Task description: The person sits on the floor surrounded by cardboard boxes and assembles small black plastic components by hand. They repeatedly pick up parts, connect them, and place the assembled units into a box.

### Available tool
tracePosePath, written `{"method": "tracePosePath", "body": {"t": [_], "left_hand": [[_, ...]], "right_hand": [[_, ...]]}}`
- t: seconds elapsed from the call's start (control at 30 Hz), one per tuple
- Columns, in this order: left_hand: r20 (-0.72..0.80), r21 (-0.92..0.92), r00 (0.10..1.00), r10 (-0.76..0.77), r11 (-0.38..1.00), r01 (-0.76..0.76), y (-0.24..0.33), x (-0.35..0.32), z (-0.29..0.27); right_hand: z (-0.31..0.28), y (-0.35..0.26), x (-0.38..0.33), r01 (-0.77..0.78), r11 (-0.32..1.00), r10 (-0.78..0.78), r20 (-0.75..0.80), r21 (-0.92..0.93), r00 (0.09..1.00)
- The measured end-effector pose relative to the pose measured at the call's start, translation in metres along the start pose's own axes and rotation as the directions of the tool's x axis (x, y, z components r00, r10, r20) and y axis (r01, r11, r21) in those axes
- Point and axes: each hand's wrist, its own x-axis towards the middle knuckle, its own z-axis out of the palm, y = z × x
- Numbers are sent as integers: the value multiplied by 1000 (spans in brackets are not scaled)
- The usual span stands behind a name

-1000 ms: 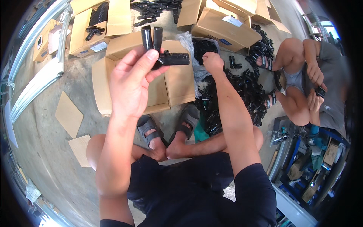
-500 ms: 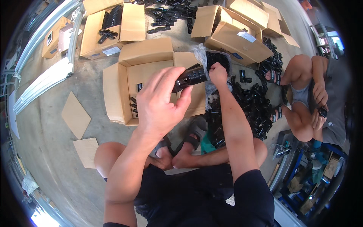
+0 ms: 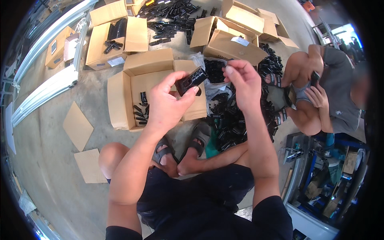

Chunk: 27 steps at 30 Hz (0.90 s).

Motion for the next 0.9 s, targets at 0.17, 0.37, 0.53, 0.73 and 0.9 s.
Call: {"method": "tracePosePath", "body": {"t": [0.17,0.37,0.53,0.73,0.9], "left_hand": [[143,-206,981,-132,965,160,4,-11,7],[207,-164,961,-182,962,218,5,-28,23],[251,-73,951,-179,976,204,12,-27,42],[288,-162,943,-166,962,219,7,-22,56],[301,-176,936,-183,954,243,10,-21,57]], "right_hand": [[11,-19,-38,115,965,-116,-7,234,993],[28,-4,-42,80,980,-62,-103,181,993],[24,10,-35,339,925,-365,-155,-172,918],[13,13,-30,287,950,-310,-271,-123,911],[10,11,-26,277,951,-306,-281,-140,910]]}}
